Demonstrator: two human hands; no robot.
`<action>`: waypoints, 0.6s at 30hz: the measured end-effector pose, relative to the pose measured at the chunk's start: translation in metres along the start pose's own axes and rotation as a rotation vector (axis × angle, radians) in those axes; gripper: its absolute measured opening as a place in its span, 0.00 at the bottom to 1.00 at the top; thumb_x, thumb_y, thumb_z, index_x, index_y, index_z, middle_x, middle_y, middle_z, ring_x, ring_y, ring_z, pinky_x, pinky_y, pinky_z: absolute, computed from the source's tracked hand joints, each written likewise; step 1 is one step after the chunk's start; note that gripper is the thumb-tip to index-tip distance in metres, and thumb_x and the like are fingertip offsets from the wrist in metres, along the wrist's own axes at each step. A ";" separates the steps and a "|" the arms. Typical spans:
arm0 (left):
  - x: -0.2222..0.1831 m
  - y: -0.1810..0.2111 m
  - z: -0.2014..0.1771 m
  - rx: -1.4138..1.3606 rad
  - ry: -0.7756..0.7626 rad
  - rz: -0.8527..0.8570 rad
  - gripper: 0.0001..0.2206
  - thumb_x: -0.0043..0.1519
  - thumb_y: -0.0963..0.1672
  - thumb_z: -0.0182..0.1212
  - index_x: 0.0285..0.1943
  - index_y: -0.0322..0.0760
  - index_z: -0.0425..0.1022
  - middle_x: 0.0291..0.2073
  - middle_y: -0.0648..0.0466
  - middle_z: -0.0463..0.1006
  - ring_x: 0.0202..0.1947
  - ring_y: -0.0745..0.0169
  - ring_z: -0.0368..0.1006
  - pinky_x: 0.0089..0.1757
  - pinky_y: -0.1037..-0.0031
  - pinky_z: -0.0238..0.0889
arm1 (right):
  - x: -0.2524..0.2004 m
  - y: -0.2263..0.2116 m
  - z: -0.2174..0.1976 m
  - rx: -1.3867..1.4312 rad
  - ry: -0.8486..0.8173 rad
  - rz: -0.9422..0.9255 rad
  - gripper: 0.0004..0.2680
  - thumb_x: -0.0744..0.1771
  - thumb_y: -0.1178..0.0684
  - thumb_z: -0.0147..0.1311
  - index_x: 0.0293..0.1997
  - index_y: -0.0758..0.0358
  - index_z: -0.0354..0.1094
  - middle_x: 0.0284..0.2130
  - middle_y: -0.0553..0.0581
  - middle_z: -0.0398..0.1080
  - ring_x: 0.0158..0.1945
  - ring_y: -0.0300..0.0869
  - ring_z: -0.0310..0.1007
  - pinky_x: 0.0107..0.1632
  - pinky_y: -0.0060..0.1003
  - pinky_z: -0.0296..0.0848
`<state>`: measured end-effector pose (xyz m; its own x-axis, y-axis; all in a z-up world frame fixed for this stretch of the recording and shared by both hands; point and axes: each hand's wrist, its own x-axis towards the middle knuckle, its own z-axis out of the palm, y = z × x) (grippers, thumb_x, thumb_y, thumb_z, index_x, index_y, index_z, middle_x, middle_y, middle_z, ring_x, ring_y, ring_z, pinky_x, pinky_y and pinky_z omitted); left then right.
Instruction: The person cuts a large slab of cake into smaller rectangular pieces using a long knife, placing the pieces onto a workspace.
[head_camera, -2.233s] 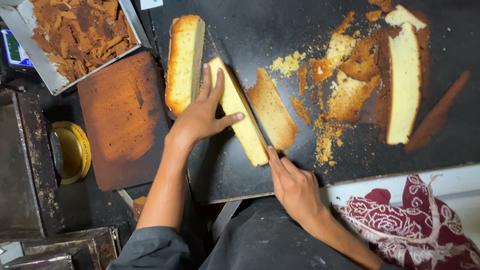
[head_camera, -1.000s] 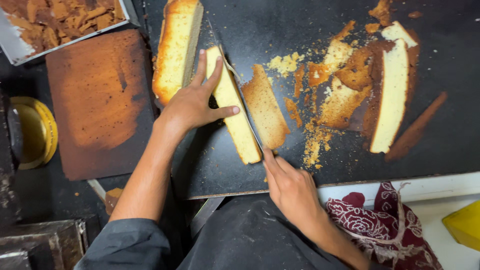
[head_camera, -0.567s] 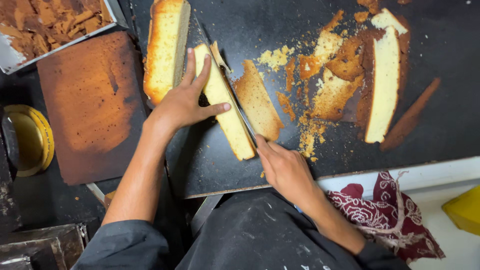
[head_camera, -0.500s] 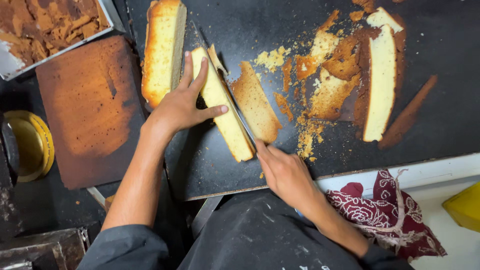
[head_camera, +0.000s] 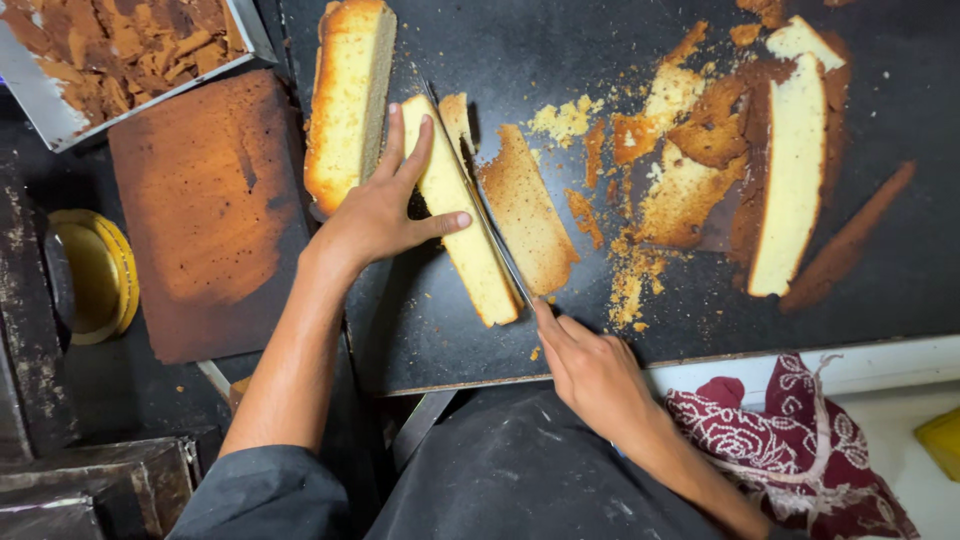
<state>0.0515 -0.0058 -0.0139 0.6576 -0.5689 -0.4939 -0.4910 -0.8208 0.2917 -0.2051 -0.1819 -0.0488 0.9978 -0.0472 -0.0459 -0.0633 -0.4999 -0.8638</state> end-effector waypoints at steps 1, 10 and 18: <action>0.000 0.000 0.001 -0.005 -0.003 -0.001 0.55 0.52 0.64 0.66 0.83 0.51 0.35 0.79 0.36 0.26 0.73 0.24 0.46 0.66 0.56 0.51 | 0.001 0.002 0.003 -0.012 -0.001 -0.005 0.15 0.68 0.58 0.50 0.62 0.74 0.63 0.34 0.66 0.74 0.29 0.58 0.76 0.30 0.48 0.74; 0.000 0.001 0.001 0.002 -0.042 -0.046 0.56 0.51 0.63 0.68 0.83 0.51 0.33 0.79 0.39 0.25 0.74 0.28 0.46 0.65 0.56 0.51 | -0.042 0.020 0.019 0.044 -0.092 0.122 0.17 0.68 0.58 0.50 0.65 0.69 0.61 0.29 0.62 0.73 0.22 0.53 0.76 0.26 0.46 0.75; -0.036 0.072 0.079 -0.389 0.587 -0.201 0.60 0.52 0.55 0.80 0.77 0.22 0.32 0.69 0.22 0.54 0.69 0.26 0.58 0.64 0.55 0.55 | -0.076 0.023 0.031 -0.092 0.114 0.174 0.16 0.67 0.57 0.53 0.62 0.64 0.67 0.32 0.65 0.75 0.29 0.59 0.77 0.30 0.50 0.74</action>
<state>-0.0529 -0.0404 -0.0399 0.9651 -0.2494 -0.0796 -0.1623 -0.8087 0.5654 -0.2818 -0.1630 -0.0805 0.9637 -0.2340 -0.1285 -0.2406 -0.5524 -0.7981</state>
